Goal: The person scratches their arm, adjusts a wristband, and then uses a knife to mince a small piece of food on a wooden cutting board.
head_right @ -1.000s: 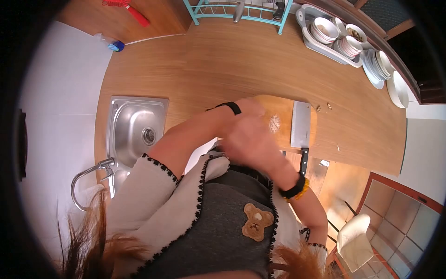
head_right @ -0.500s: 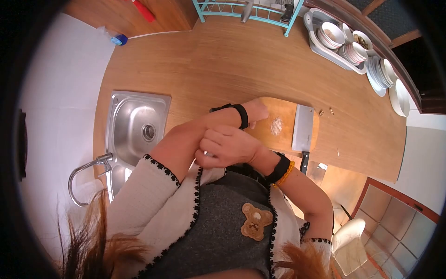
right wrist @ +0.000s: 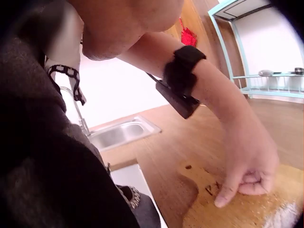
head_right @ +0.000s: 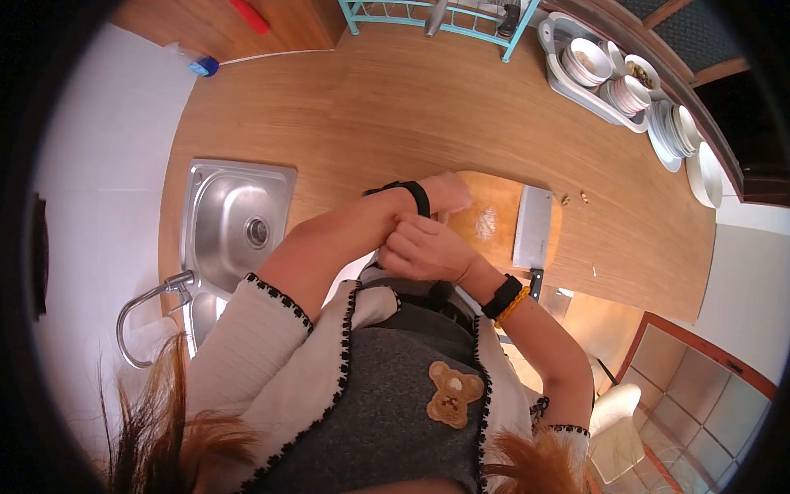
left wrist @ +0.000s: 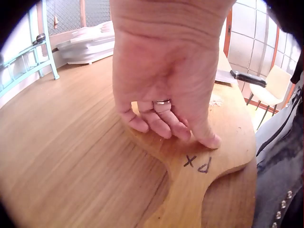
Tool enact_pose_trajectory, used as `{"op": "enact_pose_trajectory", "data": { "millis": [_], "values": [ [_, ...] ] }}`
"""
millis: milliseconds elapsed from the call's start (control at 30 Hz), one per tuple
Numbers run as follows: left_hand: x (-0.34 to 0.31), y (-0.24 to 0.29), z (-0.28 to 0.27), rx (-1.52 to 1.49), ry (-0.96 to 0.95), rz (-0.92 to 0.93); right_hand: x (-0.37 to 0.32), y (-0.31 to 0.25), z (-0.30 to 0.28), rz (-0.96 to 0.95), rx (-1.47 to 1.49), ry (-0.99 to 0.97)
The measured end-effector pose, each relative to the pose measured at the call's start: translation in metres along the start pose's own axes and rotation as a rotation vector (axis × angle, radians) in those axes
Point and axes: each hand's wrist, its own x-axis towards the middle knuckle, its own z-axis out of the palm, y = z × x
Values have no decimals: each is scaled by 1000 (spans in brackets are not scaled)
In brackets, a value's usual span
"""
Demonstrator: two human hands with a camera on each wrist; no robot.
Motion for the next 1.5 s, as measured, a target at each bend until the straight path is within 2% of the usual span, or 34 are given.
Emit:
{"op": "enact_pose_trajectory", "data": {
  "millis": [67, 133, 200, 333, 500, 600, 667, 700, 767, 800, 867, 900, 967, 1033, 1100, 1133, 1167, 1233, 1267, 1333, 1400, 1467, 1500],
  "values": [
    [-2, 2, -8, -7, -48, -64, -5, 4, -1, -14, -11, -14],
    [0, -2, -6, -36, -78, -13, 2, 3, -7, -31, -22, -27],
    [4, -7, 1, -64, -114, 38, 16, -9, -11, -156, 49, -37],
    [10, -9, 12, -83, -103, 45, 23, -19, -4, -139, -38, -37],
    [-1, -11, 15, -194, -6, -55, -9, -6, 11, 155, -9, -70],
    [-12, -6, -2, -214, 25, -109, -6, -8, 8, 159, -1, -27],
    [-7, -12, -10, -329, -82, -185, 4, -14, 1, 169, 3, -8],
    [-2, -19, -10, -322, -83, -183, 14, -20, -3, 116, 69, 23],
    [5, -37, -8, -448, 103, -194, 28, -31, -8, 66, 127, 61],
    [5, -43, -11, -439, 101, -189, 33, -34, -9, 14, 162, 79],
    [5, -55, -17, -446, 381, -203, 40, -37, -12, -106, 176, 86],
    [5, -56, -22, -440, 382, -198, 42, -36, -14, -106, 168, 88],
    [4, -58, -30, -248, 486, -263, 46, -36, -16, -58, 227, 137],
    [3, -59, -31, -208, 511, -265, 43, -25, -13, 8, 256, 161],
    [1, -59, -32, -170, 538, -268, 40, -16, -11, 332, 297, 219],
    [-1, -59, -32, -127, 546, -245, 40, -15, -12, 407, 344, 237],
    [-2, -59, -33, -85, 554, -223, 40, -19, -13, 406, 342, 237],
    [1, -62, -25, -35, 558, -208, 54, -35, -29, 550, 556, 176],
    [3, -64, -20, 14, 561, -192, 60, -42, -35, 555, 553, 178],
    [2, -63, -18, 42, 579, -174, 68, -49, -42, 615, 652, 46],
    [2, -65, -17, 67, 594, -157, 67, -50, -40, 633, 678, 91],
    [4, -68, -15, 116, 439, -243, 65, -52, -39, 650, 708, 133],
    [3, -69, -13, 112, 439, -241, 64, -52, -40, 715, 720, 107]
  ]
}}
